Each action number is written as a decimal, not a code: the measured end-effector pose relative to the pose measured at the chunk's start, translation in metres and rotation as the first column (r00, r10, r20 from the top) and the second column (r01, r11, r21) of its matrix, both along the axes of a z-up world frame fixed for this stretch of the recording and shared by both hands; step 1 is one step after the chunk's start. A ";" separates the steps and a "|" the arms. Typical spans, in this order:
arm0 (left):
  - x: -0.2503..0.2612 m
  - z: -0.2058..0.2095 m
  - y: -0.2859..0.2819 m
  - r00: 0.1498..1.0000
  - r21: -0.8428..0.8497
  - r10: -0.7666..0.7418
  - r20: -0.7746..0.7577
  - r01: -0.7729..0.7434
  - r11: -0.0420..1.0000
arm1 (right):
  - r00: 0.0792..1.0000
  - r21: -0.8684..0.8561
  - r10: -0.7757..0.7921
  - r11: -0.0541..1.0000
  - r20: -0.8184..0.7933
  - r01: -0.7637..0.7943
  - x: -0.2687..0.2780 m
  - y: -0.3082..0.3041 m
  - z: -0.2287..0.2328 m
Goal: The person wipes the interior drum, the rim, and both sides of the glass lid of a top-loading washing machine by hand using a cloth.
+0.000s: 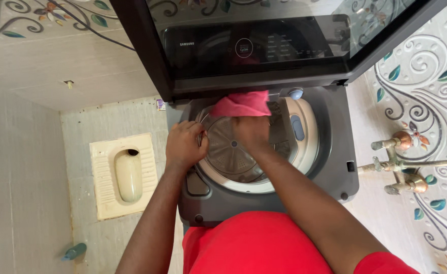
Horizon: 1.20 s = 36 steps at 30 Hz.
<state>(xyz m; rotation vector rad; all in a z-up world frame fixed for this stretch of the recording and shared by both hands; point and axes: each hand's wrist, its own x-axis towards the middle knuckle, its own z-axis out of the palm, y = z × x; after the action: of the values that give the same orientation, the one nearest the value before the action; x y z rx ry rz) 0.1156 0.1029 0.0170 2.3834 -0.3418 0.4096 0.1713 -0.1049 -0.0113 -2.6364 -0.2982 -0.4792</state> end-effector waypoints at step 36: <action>0.001 0.007 -0.002 0.999 0.065 -0.018 -0.042 0.021 0.998 | 0.814 0.798 -0.196 0.173 -0.547 0.577 0.111 -0.158 -0.113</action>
<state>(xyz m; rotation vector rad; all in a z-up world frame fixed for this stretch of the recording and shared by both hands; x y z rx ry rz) 0.1162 0.1008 0.0245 2.4469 -0.3644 0.3443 0.2823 -0.2626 -0.1246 -1.4250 0.6757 -0.2134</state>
